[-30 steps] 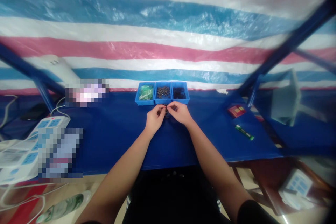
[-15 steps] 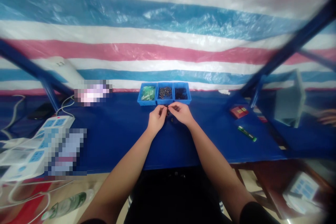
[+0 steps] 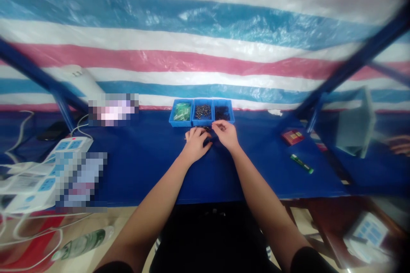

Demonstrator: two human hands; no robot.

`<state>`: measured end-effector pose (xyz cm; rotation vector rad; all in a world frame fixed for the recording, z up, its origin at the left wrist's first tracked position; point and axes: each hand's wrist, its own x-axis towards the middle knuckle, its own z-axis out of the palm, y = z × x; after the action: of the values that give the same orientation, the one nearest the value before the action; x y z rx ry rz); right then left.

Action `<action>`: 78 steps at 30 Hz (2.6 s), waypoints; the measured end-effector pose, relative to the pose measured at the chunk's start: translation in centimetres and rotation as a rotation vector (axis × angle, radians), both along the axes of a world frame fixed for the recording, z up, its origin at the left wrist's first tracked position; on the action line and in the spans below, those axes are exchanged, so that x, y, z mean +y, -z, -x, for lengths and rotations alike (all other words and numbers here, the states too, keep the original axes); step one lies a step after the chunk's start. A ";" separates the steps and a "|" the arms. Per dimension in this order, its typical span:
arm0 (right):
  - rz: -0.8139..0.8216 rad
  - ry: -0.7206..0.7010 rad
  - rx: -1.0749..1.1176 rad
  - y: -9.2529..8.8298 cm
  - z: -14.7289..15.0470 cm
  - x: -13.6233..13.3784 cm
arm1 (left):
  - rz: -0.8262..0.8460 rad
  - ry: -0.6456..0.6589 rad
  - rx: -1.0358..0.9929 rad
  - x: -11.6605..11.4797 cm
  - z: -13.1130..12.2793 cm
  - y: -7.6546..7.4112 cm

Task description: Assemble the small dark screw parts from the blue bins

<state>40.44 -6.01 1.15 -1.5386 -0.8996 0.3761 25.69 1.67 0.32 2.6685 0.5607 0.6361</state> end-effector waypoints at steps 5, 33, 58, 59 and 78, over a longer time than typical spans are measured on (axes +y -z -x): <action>-0.005 -0.022 -0.029 0.1 0.0 0.0 | 0.017 -0.127 -0.093 0.5 0.0 0.2; 0.037 -0.210 0.007 0.3 0.6 0.0 | 0.199 -0.174 -0.276 0.8 -0.1 0.0; -0.023 -0.206 0.041 0.4 0.4 0.2 | 0.194 -0.154 -0.322 0.7 0.1 -0.3; -0.024 -0.205 0.040 0.4 0.4 0.2 | 0.195 -0.143 -0.326 0.7 0.0 -0.3; -0.036 -0.241 0.086 0.2 0.7 0.2 | 0.238 -0.152 -0.336 0.7 0.0 -0.4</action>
<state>39.77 -5.78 0.95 -1.3739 -1.0216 0.5912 25.70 2.37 0.73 2.2501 0.6968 0.9710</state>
